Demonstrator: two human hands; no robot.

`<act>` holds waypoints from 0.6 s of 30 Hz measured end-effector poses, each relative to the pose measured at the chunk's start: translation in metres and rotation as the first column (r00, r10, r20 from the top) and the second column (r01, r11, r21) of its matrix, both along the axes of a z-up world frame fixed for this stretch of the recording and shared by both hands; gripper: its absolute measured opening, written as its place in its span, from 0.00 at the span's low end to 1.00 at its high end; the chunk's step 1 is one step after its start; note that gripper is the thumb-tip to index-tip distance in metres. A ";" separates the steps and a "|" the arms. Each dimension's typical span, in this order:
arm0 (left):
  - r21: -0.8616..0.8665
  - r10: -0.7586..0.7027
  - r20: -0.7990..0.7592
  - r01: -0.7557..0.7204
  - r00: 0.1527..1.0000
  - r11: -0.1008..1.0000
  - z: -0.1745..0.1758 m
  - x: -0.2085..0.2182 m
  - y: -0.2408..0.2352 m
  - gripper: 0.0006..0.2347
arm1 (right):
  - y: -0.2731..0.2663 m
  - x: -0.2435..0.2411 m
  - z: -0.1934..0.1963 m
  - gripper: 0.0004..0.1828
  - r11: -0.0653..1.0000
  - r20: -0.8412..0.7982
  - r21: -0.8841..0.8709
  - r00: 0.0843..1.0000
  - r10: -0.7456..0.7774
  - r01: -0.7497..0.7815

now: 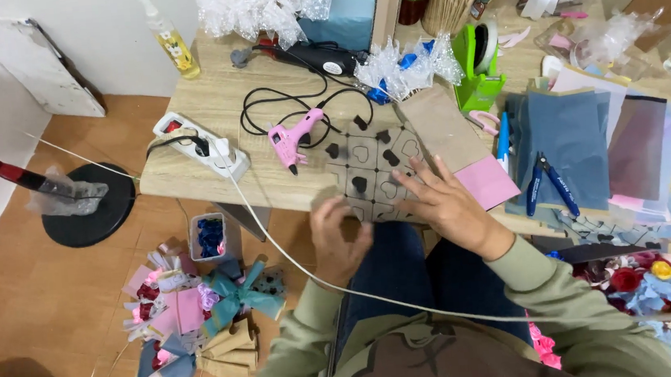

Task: Preparing and cutting decorative paper to wrap a floral arrangement base using scissors and a glue gun.

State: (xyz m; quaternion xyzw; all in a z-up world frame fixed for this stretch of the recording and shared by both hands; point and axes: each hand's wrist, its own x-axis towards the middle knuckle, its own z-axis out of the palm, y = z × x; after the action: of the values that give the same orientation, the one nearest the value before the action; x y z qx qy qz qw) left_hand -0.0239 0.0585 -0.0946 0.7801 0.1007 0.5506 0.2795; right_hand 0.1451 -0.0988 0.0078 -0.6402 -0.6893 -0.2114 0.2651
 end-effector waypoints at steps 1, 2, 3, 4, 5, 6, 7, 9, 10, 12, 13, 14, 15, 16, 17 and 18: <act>-0.004 0.002 -0.003 -0.002 1.000 1.000 0.009 0.004 -0.002 0.19 | 0.000 -0.002 -0.006 0.07 1.000 -0.003 -0.004 1.000 0.002 -0.002; 0.103 0.065 -0.153 -0.049 0.986 0.993 0.017 0.008 -0.004 0.25 | -0.001 -0.004 -0.013 0.06 0.999 -0.053 -0.044 0.998 -0.024 0.022; 0.214 0.141 -0.295 -0.078 0.945 0.974 0.026 0.009 -0.007 0.31 | -0.001 -0.007 -0.020 0.06 0.995 -0.104 -0.087 0.993 -0.052 0.043; 0.208 0.142 -0.301 -0.080 0.943 0.975 0.022 0.007 -0.007 0.31 | -0.004 -0.011 -0.027 0.06 0.995 -0.110 -0.094 0.993 -0.049 0.039; 0.211 0.151 -0.366 -0.076 0.918 0.974 0.021 0.010 -0.001 0.31 | -0.003 -0.011 -0.033 0.07 0.994 -0.139 -0.086 0.988 -0.072 0.060; 0.214 0.161 -0.429 -0.073 0.889 0.974 0.020 0.013 0.004 0.33 | -0.002 -0.011 -0.038 0.07 0.993 -0.168 -0.079 0.981 -0.094 0.082; 0.215 0.155 -0.430 -0.066 0.889 0.974 0.016 0.015 0.009 0.33 | -0.002 -0.007 -0.048 0.07 0.993 -0.169 -0.079 0.980 -0.101 0.089; 0.267 0.174 -0.380 -0.072 0.909 0.961 0.007 0.019 0.017 0.21 | -0.002 -0.001 -0.071 0.11 0.993 -0.219 -0.042 0.968 -0.119 0.113; 0.266 0.167 -0.382 -0.065 0.909 0.962 0.017 0.021 0.018 0.21 | -0.005 0.001 -0.077 0.11 0.992 -0.221 -0.044 0.967 -0.125 0.119; -0.081 0.102 -0.167 -0.117 0.981 0.990 0.038 0.022 0.021 0.18 | -0.006 0.004 -0.088 0.16 0.987 -0.275 -0.032 0.948 -0.162 0.159; -0.080 0.104 -0.169 -0.118 0.980 0.990 0.049 0.019 0.021 0.18 | -0.009 0.005 -0.089 0.16 0.987 -0.277 -0.033 0.947 -0.160 0.158; -0.234 0.161 -0.235 -0.216 0.959 0.948 0.060 0.016 0.020 0.14 | -0.011 0.007 -0.090 0.17 0.985 -0.302 -0.045 0.938 -0.173 0.167; -0.374 0.204 -0.307 -0.315 0.929 0.872 0.071 0.013 0.019 0.16 | -0.013 0.008 -0.090 0.17 0.983 -0.326 -0.059 0.927 -0.186 0.176; -0.375 0.205 -0.309 -0.316 0.929 0.872 0.065 0.013 0.024 0.16 | -0.014 0.012 -0.091 0.17 0.983 -0.327 -0.060 0.927 -0.185 0.176; -0.375 0.236 -0.300 -0.342 0.924 0.862 0.057 0.011 0.028 0.24 | -0.016 0.015 -0.093 0.19 0.980 -0.312 -0.085 0.930 -0.196 0.178; -0.377 0.268 -0.290 -0.367 0.919 0.851 0.050 0.010 0.033 0.35 | -0.017 0.019 -0.094 0.21 0.977 -0.297 -0.109 0.933 -0.206 0.181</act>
State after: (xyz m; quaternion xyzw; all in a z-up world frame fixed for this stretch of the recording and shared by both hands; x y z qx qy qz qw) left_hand -0.0138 0.0912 -0.0449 0.7307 0.3772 0.4613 0.3332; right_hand 0.1640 -0.1162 -0.0867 -0.7400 -0.5813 -0.1068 0.3209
